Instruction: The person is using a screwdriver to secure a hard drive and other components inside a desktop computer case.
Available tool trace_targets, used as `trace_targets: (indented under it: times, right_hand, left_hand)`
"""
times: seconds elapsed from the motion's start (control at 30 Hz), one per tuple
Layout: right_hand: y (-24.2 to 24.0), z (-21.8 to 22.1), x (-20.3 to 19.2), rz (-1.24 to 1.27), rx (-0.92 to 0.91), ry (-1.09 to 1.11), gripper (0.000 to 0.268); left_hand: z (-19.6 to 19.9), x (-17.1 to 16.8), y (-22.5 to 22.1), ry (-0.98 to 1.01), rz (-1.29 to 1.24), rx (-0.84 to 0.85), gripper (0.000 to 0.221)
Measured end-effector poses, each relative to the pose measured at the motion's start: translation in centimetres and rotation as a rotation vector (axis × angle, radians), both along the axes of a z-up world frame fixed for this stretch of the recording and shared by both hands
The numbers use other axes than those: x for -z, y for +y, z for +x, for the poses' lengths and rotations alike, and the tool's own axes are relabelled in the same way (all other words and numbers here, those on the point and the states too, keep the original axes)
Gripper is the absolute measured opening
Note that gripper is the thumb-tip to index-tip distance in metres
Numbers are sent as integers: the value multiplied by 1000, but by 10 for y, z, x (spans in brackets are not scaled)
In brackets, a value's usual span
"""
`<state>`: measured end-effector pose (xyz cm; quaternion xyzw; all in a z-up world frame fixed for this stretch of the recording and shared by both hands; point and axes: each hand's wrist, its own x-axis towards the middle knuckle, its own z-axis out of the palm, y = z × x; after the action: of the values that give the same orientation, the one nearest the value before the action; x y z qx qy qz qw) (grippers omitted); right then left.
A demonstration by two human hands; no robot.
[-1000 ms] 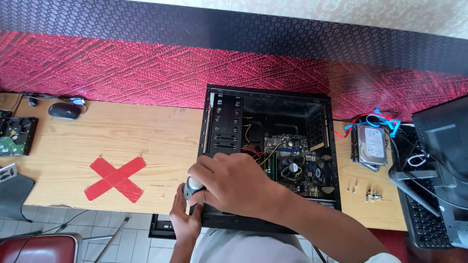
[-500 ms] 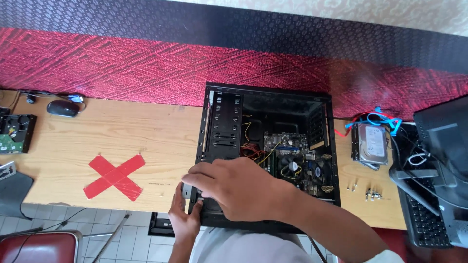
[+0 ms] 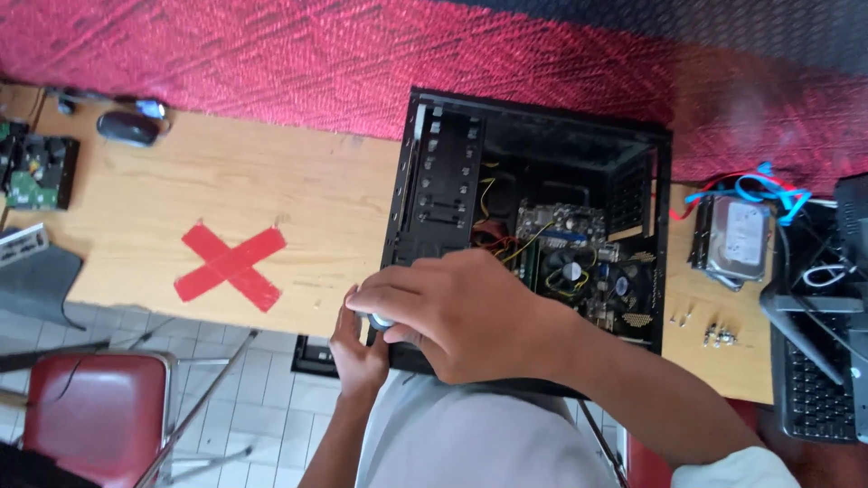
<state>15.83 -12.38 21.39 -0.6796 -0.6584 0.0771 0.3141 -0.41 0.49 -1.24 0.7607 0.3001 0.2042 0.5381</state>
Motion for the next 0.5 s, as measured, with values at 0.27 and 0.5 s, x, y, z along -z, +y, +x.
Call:
trace_targets:
  times: [0.27,0.5]
  right_hand:
    - [10,-18,14,48,242,-169,27]
    - [10,-19,30,88,307,36,44]
  left_hand:
    - [-2,0,-3,20,55,-4,71]
    - [-2,7,0,-10,125,10,69]
